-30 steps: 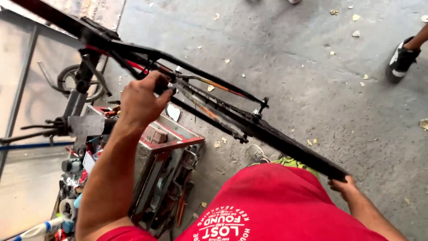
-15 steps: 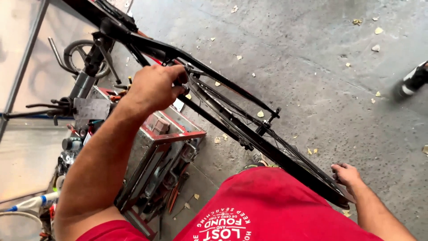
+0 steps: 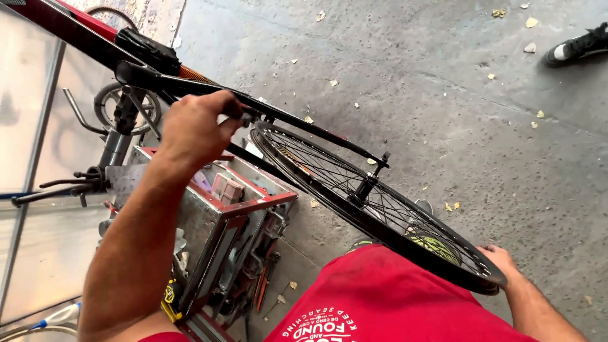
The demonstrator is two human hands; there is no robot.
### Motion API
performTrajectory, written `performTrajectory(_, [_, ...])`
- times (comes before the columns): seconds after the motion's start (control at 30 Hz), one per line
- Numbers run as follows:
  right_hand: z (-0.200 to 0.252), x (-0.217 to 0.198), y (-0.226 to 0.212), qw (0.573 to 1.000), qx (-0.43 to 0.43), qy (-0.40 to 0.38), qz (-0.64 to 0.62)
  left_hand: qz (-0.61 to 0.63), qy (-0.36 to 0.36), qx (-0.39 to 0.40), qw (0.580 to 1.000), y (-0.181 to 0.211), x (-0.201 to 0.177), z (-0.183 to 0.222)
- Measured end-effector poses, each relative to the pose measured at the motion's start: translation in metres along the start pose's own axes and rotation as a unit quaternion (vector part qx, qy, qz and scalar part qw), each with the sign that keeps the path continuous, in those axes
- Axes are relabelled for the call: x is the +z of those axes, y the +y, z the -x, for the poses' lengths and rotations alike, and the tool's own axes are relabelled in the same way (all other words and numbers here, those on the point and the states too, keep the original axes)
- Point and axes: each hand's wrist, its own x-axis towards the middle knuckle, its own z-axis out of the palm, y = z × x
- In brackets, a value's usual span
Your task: Truing a bicycle wheel by adjusting spoke tension while the wheel is mounted on the frame.
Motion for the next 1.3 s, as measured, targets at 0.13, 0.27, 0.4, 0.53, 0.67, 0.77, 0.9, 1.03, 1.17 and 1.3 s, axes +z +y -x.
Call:
performTrajectory(0.13, [0.01,0.002,-0.001,0.999,0.036,0.009,-0.01,0.024,-0.026,-0.014,0.999,0.016,0.009,-0.018])
performTrajectory(0.27, [0.007,-0.002,-0.013,0.998,0.028,0.015,0.045,0.028,-0.031,-0.045,0.998,0.014,0.016,-0.024])
performTrajectory(0.4, [-0.022,-0.002,-0.007,0.996,0.019,0.03,0.086,0.141,-0.028,-0.067,0.987,0.02,0.01,-0.017])
performTrajectory(0.53, [0.006,-0.005,-0.029,0.999,0.001,0.028,0.034,0.155,0.008,-0.052,0.987,0.015,0.02,-0.015])
performTrajectory(0.67, [0.008,-0.003,-0.038,0.998,0.004,0.011,-0.057,0.175,0.021,-0.046,0.983,0.015,0.022,-0.013])
performTrajectory(0.77, [0.013,-0.002,-0.044,0.999,0.002,0.014,-0.031,0.178,0.019,-0.058,0.982,0.015,0.024,-0.013])
performTrajectory(0.9, [0.025,-0.001,-0.055,0.998,0.018,0.011,-0.064,0.223,0.012,-0.073,0.972,0.026,0.013,-0.007])
performTrajectory(1.03, [0.021,0.001,-0.045,0.998,0.011,0.024,-0.065,0.23,0.001,-0.077,0.97,0.026,0.013,-0.007])
performTrajectory(1.17, [-0.027,0.021,-0.006,0.996,-0.039,0.026,-0.071,0.218,0.024,-0.023,0.975,0.008,0.02,0.004])
performTrajectory(1.3, [-0.012,-0.003,-0.035,0.995,-0.014,0.012,-0.094,0.124,0.003,-0.048,0.991,0.046,-0.003,-0.009])
